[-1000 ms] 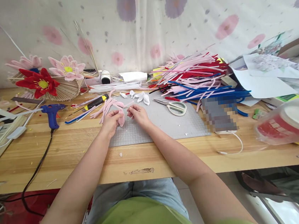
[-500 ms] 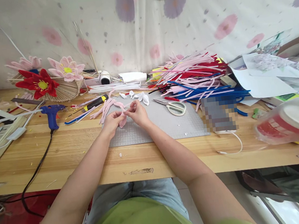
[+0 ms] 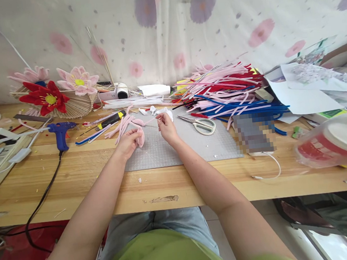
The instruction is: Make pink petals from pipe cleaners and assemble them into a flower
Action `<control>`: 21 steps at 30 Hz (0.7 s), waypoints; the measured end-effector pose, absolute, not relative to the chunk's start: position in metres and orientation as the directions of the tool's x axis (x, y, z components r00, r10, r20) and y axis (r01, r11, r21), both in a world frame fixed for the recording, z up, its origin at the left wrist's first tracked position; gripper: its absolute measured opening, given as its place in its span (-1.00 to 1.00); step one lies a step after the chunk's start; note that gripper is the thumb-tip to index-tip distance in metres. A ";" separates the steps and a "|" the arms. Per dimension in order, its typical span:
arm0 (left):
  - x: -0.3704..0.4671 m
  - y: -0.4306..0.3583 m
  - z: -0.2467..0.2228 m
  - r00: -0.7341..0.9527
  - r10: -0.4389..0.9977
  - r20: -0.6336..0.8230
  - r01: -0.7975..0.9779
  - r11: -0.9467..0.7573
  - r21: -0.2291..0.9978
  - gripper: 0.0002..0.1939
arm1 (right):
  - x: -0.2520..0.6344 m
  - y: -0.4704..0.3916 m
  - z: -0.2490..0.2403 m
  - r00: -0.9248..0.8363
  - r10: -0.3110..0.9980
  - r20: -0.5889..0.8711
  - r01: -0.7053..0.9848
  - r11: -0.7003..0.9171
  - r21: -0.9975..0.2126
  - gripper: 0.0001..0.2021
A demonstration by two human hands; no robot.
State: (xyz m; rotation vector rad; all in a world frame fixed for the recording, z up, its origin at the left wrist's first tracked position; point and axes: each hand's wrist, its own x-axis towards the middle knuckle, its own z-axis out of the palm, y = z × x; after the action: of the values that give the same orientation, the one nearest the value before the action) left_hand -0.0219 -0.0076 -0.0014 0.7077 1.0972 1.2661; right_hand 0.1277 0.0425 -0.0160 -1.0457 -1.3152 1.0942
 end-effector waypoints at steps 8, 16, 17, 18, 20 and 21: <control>-0.024 -0.004 -0.005 -0.029 0.974 -0.223 -0.450 0.186 0.873 -0.76 | 0.132 0.042 -0.017 -0.071 0.990 0.120 -0.051 0.117 -0.992 -0.78; -0.026 -0.004 -0.005 -0.053 0.968 -0.245 -0.474 0.192 0.859 -0.74 | 0.127 0.037 -0.016 -0.182 0.982 0.044 -0.049 0.035 -0.998 -0.81; -0.026 -0.004 -0.005 -0.064 0.968 -0.243 -0.481 0.184 0.857 -0.74 | 0.127 0.036 -0.015 -0.174 0.984 0.041 -0.051 0.033 -0.998 -0.82; -0.026 -0.004 -0.004 -0.074 0.967 -0.243 -0.488 0.177 0.855 -0.73 | 0.127 0.035 -0.014 -0.166 0.985 0.041 -0.051 0.033 -0.998 -0.84; -0.026 -0.004 -0.004 -0.090 0.965 -0.246 -0.495 0.171 0.852 -0.73 | 0.128 0.034 -0.013 -0.153 0.988 0.029 -0.043 0.023 -0.999 -0.87; -0.025 -0.004 -0.004 -0.095 0.964 -0.247 -0.495 0.169 0.852 -0.73 | 0.128 0.034 -0.012 -0.144 0.989 0.018 -0.038 0.013 -0.999 -0.89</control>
State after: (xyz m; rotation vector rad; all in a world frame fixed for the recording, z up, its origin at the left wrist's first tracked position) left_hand -0.0254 -0.0040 -0.0038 0.6023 1.0299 1.3544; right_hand 0.1282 0.0336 -0.0122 -1.0980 -1.2937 1.3203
